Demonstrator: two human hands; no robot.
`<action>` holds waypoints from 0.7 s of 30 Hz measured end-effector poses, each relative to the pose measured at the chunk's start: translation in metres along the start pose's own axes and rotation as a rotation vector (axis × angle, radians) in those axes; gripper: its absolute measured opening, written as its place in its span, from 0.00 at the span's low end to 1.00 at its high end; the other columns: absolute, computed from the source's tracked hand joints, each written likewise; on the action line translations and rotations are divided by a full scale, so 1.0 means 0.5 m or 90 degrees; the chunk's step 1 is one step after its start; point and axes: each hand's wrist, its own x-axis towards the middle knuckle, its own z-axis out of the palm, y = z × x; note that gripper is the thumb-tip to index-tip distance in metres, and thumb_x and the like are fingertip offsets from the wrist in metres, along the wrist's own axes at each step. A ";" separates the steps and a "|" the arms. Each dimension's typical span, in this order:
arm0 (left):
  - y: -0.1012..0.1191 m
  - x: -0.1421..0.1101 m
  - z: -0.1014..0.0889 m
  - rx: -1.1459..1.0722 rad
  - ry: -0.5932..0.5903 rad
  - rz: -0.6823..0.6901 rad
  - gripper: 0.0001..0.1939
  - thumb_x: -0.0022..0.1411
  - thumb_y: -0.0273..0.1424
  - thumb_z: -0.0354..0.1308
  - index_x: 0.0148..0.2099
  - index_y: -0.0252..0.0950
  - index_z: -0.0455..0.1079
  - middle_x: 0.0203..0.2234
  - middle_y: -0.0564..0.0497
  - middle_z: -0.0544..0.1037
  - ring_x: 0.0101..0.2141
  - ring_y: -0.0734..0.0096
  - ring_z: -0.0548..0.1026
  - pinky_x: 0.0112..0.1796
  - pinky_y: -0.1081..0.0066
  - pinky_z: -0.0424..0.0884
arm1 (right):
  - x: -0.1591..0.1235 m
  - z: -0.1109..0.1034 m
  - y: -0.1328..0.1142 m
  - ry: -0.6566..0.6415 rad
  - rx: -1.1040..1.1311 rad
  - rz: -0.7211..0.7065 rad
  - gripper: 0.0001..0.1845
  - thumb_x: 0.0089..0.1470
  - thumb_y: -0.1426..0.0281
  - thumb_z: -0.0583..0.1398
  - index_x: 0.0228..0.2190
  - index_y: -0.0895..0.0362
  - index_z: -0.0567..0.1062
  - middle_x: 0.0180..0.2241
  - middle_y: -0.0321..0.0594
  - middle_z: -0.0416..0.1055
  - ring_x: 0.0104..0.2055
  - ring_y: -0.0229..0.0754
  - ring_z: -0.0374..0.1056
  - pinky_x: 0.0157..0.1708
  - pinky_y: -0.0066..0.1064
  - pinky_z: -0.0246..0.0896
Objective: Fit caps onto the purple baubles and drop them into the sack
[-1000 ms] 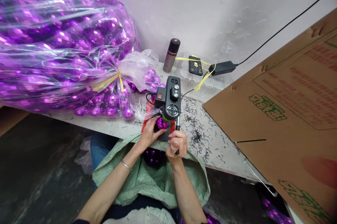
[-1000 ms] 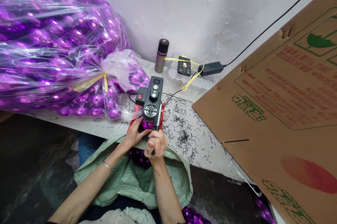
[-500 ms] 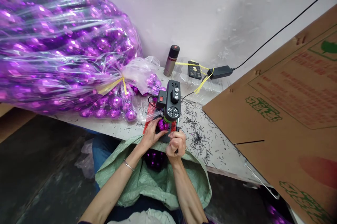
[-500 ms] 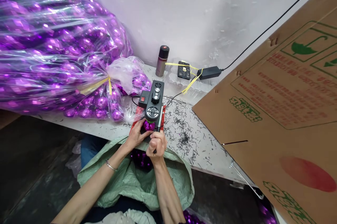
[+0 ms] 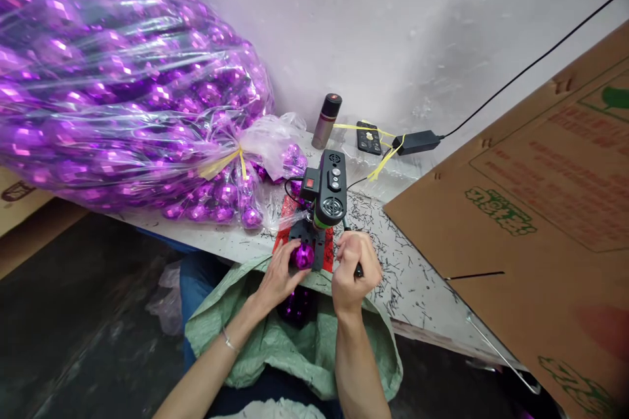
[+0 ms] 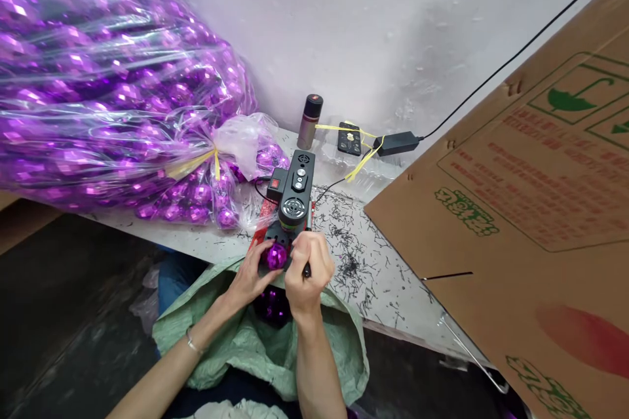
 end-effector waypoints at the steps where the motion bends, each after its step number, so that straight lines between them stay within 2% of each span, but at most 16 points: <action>1: 0.001 -0.018 -0.011 0.016 -0.002 0.028 0.38 0.64 0.46 0.64 0.69 0.38 0.56 0.60 0.37 0.74 0.61 0.47 0.73 0.62 0.44 0.66 | -0.005 0.000 0.003 -0.002 -0.007 -0.011 0.18 0.66 0.77 0.52 0.23 0.54 0.65 0.24 0.33 0.64 0.29 0.37 0.66 0.30 0.31 0.59; 3: -0.002 -0.040 -0.038 0.054 0.008 0.064 0.43 0.64 0.51 0.62 0.72 0.36 0.53 0.63 0.34 0.70 0.63 0.44 0.70 0.63 0.43 0.65 | -0.021 0.000 0.011 -0.009 -0.016 -0.030 0.17 0.65 0.78 0.52 0.24 0.54 0.66 0.25 0.34 0.66 0.30 0.37 0.66 0.30 0.31 0.59; 4: -0.005 -0.041 -0.053 0.078 0.026 0.065 0.41 0.66 0.50 0.59 0.72 0.35 0.52 0.64 0.33 0.69 0.64 0.45 0.68 0.63 0.44 0.66 | -0.028 0.000 0.015 -0.012 -0.018 -0.036 0.17 0.65 0.78 0.52 0.24 0.54 0.66 0.25 0.35 0.66 0.30 0.37 0.67 0.30 0.31 0.59; 6: -0.015 -0.019 -0.085 0.129 0.076 0.053 0.30 0.73 0.43 0.51 0.71 0.35 0.56 0.63 0.35 0.71 0.64 0.49 0.69 0.62 0.47 0.67 | -0.039 0.001 0.022 -0.012 -0.018 -0.044 0.17 0.65 0.79 0.52 0.25 0.54 0.65 0.26 0.35 0.67 0.30 0.37 0.67 0.30 0.32 0.60; 8: -0.028 0.031 -0.115 0.176 0.091 0.059 0.22 0.75 0.33 0.46 0.67 0.35 0.64 0.60 0.38 0.75 0.62 0.55 0.71 0.62 0.51 0.67 | -0.044 0.003 0.025 -0.007 -0.016 -0.055 0.17 0.64 0.79 0.51 0.25 0.53 0.65 0.25 0.34 0.66 0.30 0.37 0.67 0.30 0.32 0.60; 12: -0.063 0.170 -0.155 0.253 -0.057 0.096 0.20 0.72 0.26 0.45 0.59 0.33 0.72 0.54 0.38 0.79 0.57 0.56 0.76 0.65 0.49 0.64 | -0.044 0.006 0.026 -0.001 -0.025 -0.069 0.17 0.64 0.80 0.51 0.24 0.53 0.64 0.24 0.34 0.65 0.29 0.38 0.67 0.29 0.31 0.60; 15: -0.094 0.273 -0.163 0.296 -0.127 -0.013 0.23 0.67 0.20 0.47 0.61 0.29 0.70 0.58 0.33 0.75 0.58 0.52 0.74 0.62 0.51 0.67 | -0.046 0.008 0.026 0.003 -0.032 -0.067 0.17 0.64 0.79 0.52 0.24 0.53 0.65 0.24 0.34 0.66 0.29 0.38 0.67 0.29 0.32 0.61; 18: -0.123 0.353 -0.151 0.303 -0.117 -0.142 0.28 0.61 0.15 0.48 0.63 0.26 0.67 0.60 0.29 0.72 0.58 0.47 0.73 0.58 0.52 0.70 | -0.048 0.009 0.026 0.005 -0.036 -0.067 0.17 0.63 0.79 0.51 0.24 0.53 0.65 0.24 0.34 0.66 0.29 0.38 0.67 0.29 0.32 0.61; 21: -0.144 0.402 -0.127 0.278 -0.101 -0.159 0.27 0.58 0.15 0.51 0.61 0.26 0.70 0.56 0.29 0.75 0.59 0.43 0.72 0.57 0.50 0.70 | -0.048 0.007 0.027 0.000 -0.039 -0.072 0.17 0.63 0.79 0.51 0.24 0.53 0.65 0.25 0.35 0.66 0.29 0.37 0.67 0.29 0.31 0.61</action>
